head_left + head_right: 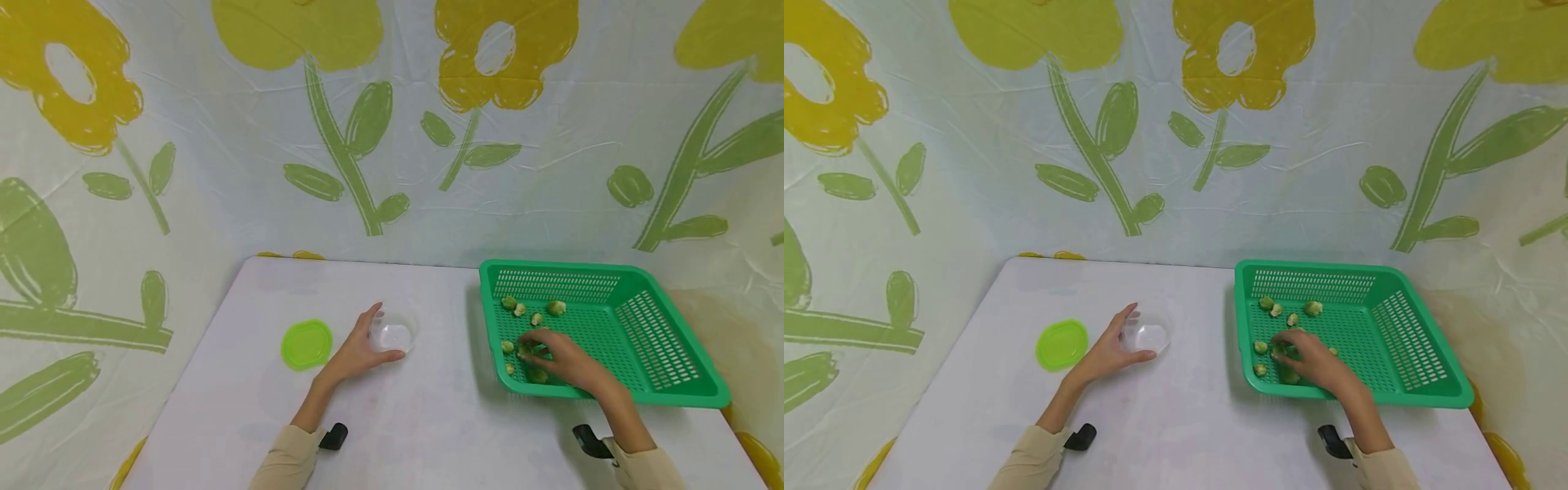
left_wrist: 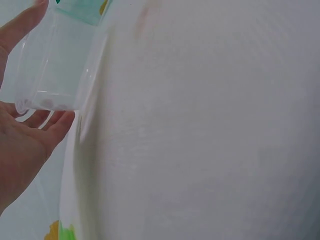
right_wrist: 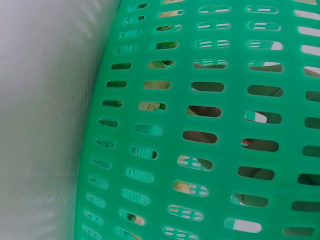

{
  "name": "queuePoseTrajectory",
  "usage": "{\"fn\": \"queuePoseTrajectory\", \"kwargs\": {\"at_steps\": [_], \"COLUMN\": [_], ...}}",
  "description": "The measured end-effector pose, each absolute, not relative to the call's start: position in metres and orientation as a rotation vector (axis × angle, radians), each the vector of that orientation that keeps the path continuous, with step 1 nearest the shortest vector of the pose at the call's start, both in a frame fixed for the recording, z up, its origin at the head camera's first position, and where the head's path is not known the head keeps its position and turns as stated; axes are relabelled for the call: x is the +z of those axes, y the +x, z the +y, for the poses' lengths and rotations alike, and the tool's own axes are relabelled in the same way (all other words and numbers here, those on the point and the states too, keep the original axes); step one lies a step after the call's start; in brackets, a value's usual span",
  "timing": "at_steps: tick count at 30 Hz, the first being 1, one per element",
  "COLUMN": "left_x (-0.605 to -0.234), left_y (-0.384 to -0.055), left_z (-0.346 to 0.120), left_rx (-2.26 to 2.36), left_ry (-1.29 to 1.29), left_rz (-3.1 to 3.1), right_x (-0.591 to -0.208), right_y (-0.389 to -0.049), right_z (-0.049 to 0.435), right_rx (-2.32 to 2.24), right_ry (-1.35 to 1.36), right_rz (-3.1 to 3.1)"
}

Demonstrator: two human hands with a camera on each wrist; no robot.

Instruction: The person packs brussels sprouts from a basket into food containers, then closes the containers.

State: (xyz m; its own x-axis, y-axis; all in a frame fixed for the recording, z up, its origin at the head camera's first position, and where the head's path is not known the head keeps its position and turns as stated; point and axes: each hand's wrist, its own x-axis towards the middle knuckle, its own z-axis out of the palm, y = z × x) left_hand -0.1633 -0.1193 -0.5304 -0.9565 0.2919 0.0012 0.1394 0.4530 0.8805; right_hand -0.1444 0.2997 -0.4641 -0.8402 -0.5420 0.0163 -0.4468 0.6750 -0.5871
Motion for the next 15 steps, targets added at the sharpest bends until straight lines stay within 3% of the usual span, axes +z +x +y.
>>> {"fn": "queuePoseTrajectory", "kwargs": {"at_steps": [15], "left_x": [-0.5323], "left_y": [-0.1607], "left_z": [-0.1183], "left_rx": [1.576], "left_ry": [0.326], "left_rz": [2.519], "right_x": [-0.4724], "right_y": [-0.151], "right_z": [0.2988], "right_rx": [-0.81], "right_ry": [-0.845], "right_rz": [2.774]}}
